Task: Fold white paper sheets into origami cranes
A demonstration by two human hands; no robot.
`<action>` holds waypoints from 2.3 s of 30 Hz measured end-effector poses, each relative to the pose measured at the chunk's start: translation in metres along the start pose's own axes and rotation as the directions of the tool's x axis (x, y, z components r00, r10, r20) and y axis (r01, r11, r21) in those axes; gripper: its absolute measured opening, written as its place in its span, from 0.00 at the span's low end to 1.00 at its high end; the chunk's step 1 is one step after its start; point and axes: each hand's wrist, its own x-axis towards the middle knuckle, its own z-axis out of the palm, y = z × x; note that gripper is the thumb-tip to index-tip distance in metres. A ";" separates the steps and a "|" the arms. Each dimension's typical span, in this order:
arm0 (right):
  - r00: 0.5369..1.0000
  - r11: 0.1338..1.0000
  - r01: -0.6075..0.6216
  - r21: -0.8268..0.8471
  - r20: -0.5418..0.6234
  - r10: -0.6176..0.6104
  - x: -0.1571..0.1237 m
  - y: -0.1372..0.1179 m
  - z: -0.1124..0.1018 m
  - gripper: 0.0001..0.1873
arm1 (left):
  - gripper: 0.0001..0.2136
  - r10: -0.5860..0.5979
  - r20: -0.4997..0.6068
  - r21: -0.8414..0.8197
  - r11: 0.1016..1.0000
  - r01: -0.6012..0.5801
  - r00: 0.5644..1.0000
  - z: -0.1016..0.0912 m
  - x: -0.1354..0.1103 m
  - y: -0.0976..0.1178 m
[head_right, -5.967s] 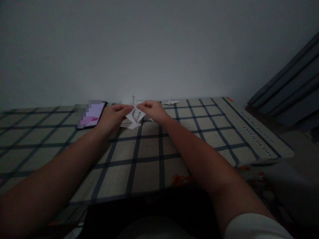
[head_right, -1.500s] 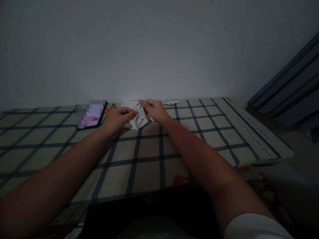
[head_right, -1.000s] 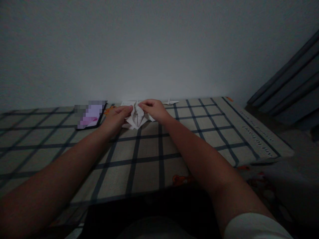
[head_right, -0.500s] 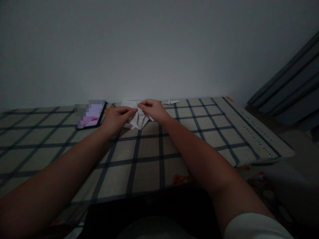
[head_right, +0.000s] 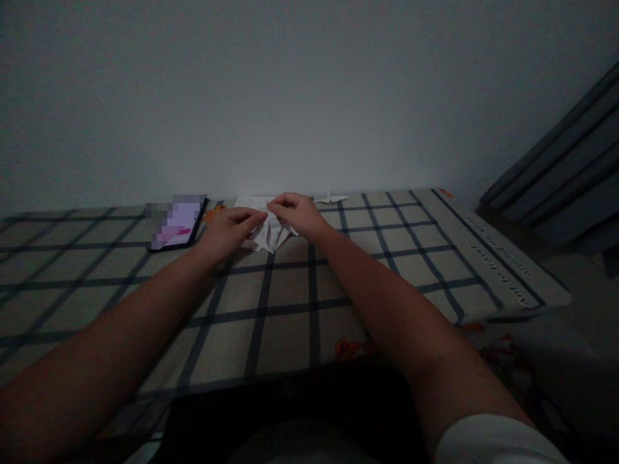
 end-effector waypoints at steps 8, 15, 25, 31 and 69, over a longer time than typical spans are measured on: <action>0.998 0.998 0.062 0.002 -0.002 -0.062 -0.002 -0.003 0.002 0.06 | 0.16 0.038 0.050 -0.022 0.999 -0.037 0.998 0.001 0.002 -0.007; 0.998 0.994 0.045 0.103 -0.050 -0.040 -0.001 -0.005 0.005 0.06 | 0.19 0.085 0.010 -0.031 0.996 -0.085 0.996 0.002 0.003 -0.008; 0.991 0.991 -0.071 0.114 0.118 0.057 0.001 0.004 0.007 0.09 | 0.15 0.039 -0.174 -0.103 0.993 -0.058 0.984 0.002 0.001 0.002; 0.999 0.997 0.031 0.066 0.032 -0.033 0.003 0.007 0.003 0.12 | 0.16 -0.122 -0.066 -0.354 0.931 0.090 0.990 0.004 -0.001 0.007; 0.999 0.995 0.005 0.095 0.045 -0.009 0.001 0.003 0.002 0.07 | 0.27 -0.071 -0.002 -0.313 0.947 0.067 0.998 0.004 0.000 0.001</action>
